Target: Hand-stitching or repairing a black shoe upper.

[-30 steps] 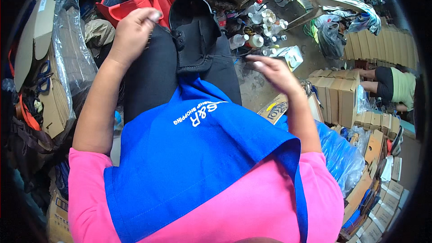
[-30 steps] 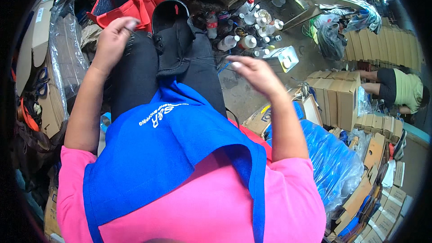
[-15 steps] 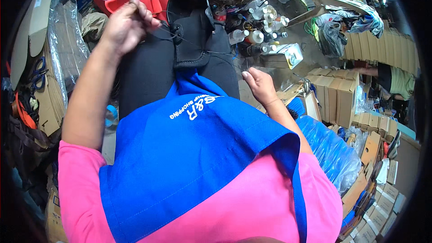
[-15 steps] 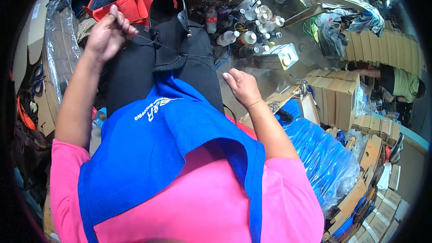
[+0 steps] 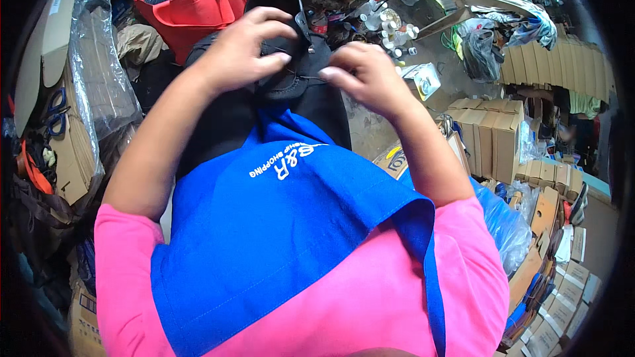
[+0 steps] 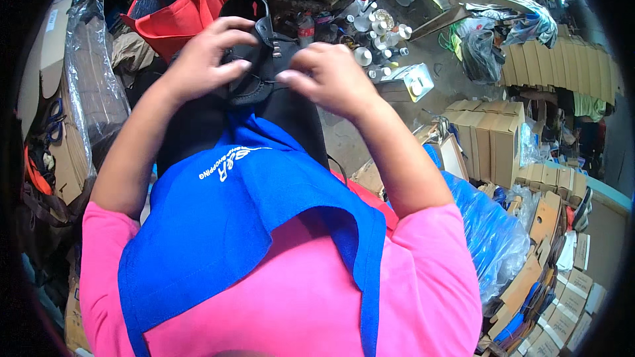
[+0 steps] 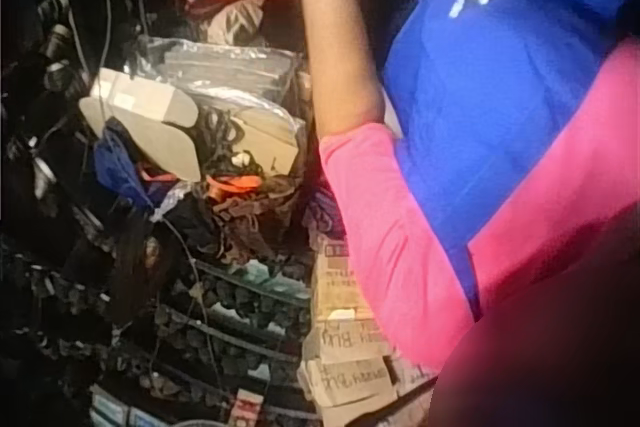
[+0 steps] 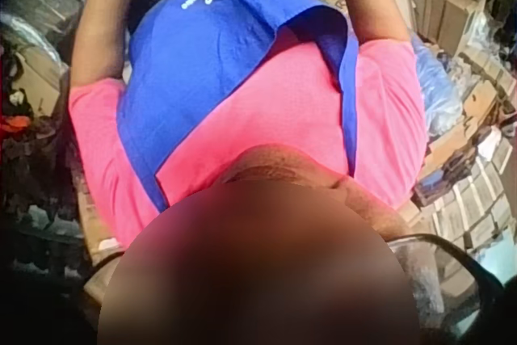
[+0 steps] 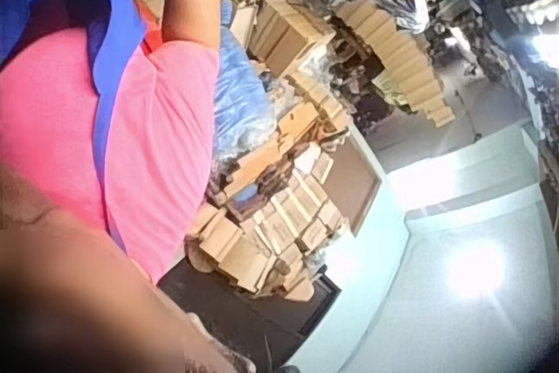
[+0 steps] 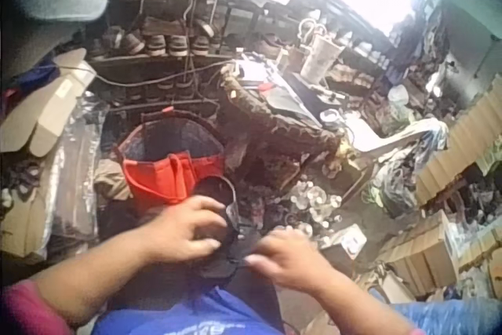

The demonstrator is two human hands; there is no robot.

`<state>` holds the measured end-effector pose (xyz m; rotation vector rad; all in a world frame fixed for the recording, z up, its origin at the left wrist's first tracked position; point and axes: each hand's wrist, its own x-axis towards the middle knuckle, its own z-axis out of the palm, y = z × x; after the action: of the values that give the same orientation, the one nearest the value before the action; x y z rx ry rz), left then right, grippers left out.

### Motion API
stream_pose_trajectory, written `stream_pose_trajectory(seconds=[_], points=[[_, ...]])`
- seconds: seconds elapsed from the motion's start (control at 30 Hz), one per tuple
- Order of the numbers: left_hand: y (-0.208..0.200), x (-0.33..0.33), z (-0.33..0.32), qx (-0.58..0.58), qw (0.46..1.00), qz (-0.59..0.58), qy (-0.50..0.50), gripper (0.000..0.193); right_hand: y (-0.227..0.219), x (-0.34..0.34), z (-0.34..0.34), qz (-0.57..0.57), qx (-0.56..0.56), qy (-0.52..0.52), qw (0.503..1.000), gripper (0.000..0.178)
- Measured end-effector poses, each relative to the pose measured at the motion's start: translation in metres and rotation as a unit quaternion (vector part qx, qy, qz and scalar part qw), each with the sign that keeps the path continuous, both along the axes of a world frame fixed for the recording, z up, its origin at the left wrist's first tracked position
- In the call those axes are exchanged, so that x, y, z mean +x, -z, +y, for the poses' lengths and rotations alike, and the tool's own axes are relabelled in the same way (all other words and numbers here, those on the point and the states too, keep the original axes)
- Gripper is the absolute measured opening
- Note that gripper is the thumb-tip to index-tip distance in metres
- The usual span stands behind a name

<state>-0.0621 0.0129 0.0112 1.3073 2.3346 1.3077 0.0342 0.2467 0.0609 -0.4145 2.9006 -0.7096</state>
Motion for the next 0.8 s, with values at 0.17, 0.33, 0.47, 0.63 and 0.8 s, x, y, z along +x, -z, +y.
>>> stream_pose_trajectory(seconds=[0.17,0.33,0.47,0.63,0.8], points=[[0.021,0.001,0.031,-0.011,0.996,-0.073,0.040,0.032,0.015,-0.013,-0.019,-0.030,0.040,-0.095,0.994,0.029],[0.029,-0.003,0.035,-0.016,0.993,-0.096,0.060,0.035,0.023,-0.007,-0.014,-0.052,0.013,-0.116,0.992,0.020],[0.032,-0.006,0.036,-0.005,0.993,-0.093,0.067,0.034,0.020,0.013,-0.008,-0.038,-0.034,-0.087,0.995,0.021],[0.026,-0.017,0.033,-0.022,0.993,-0.079,0.082,0.033,-0.008,0.038,0.003,-0.040,-0.173,0.041,0.983,0.011],[0.005,-0.029,0.039,-0.061,0.979,-0.127,0.149,0.019,0.004,0.030,-0.002,-0.007,-0.102,0.058,0.993,0.027]])
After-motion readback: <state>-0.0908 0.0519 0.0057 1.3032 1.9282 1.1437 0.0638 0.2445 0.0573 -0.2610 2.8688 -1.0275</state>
